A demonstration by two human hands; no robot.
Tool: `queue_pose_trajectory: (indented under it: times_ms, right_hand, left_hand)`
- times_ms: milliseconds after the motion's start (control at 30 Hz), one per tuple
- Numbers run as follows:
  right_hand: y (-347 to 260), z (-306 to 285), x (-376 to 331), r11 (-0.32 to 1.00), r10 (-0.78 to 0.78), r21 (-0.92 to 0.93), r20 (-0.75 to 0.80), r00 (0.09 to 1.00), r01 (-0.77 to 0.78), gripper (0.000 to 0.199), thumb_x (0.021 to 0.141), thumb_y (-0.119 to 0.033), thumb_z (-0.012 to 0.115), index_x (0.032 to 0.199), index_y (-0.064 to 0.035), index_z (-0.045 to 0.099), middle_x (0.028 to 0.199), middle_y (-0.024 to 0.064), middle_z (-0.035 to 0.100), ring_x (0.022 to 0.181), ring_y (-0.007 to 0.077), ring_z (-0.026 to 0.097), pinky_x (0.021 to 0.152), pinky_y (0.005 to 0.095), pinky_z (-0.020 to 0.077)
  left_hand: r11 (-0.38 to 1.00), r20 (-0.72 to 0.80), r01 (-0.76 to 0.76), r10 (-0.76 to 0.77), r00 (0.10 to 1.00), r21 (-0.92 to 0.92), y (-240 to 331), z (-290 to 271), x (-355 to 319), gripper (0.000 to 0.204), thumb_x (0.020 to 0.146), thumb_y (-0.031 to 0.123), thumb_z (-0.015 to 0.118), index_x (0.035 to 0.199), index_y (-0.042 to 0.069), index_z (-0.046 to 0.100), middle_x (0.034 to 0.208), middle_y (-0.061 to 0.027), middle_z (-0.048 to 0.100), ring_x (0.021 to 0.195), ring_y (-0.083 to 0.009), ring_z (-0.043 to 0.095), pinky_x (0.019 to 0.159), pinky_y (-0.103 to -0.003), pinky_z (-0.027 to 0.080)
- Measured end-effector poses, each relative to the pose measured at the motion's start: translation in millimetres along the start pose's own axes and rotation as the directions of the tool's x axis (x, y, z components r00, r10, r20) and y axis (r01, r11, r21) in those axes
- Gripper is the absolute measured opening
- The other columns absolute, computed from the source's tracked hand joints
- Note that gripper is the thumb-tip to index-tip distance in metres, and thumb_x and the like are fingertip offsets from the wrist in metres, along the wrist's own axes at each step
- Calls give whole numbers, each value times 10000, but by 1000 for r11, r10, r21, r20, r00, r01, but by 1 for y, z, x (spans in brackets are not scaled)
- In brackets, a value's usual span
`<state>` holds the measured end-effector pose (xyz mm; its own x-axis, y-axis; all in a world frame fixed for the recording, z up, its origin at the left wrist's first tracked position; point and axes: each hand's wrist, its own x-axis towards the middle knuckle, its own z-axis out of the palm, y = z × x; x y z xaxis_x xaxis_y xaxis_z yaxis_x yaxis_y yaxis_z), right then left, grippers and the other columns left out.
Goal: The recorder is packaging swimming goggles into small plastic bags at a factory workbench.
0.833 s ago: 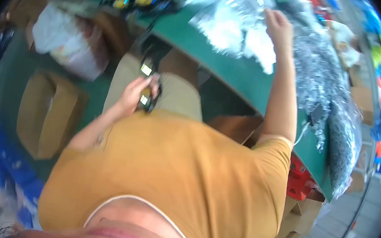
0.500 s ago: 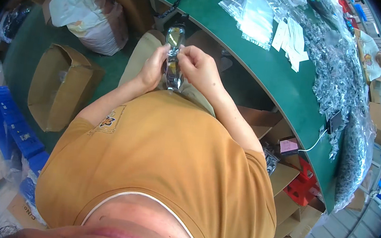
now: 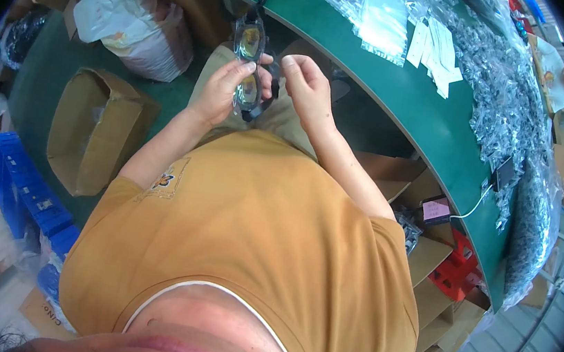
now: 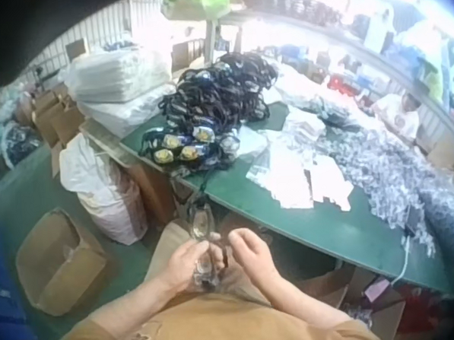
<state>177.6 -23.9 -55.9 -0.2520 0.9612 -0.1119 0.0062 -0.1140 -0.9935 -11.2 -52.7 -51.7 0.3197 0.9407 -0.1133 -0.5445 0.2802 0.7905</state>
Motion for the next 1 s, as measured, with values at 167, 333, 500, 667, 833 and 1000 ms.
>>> queue_pose_trajectory:
  times_ms: [167,333,500,667,833,1000]
  right_hand:
    - [36,10,-5,627,165,643,442,882,-440,331,1038,-396,536,1123,-87,616,883,-8,632,815,98,619,689,305,507]
    - [22,-6,0,535,199,763,303,932,-362,295,950,-48,604,1241,-90,577,900,19,633,797,142,657,766,366,585]
    - [-6,-48,-35,799,218,556,88,972,-230,402,935,-91,685,1320,-70,573,947,45,650,875,165,684,787,376,592]
    - [-66,-83,-46,721,-260,-604,218,941,339,277,900,-197,736,1140,-63,699,1003,112,684,925,279,688,826,371,557]
    - [-92,-197,-16,322,-681,-947,-230,695,3,185,921,-242,696,1009,-92,760,982,111,715,948,326,673,816,415,545]
    - [-64,-245,-11,-63,-551,-964,-181,815,-257,301,928,-367,682,1040,-99,764,1241,92,681,1192,307,612,938,504,501]
  left_hand:
    - [995,67,17,-23,997,95,0,1,3,294,1063,198,499,1262,-2,581,984,-76,659,830,-170,660,786,-311,545]
    - [963,-58,-66,84,995,260,15,-4,-6,346,1069,174,482,1364,-5,504,929,-68,625,840,-149,633,692,-308,568]
    - [956,-295,-80,166,941,281,13,-65,5,220,1072,175,482,1244,57,552,920,-41,615,791,-130,610,709,-285,532]
    - [974,-253,199,-167,953,105,-21,-44,-13,262,1071,255,500,1259,75,533,899,-51,608,784,-151,622,634,-330,542]
    - [958,-144,287,-286,947,-14,-29,-23,-9,320,1085,283,476,1290,42,528,884,-68,598,790,-175,613,628,-340,537]
    - [971,-104,241,-239,965,5,-31,-19,-1,349,1090,272,460,1316,9,498,890,-72,592,799,-183,610,644,-350,523]
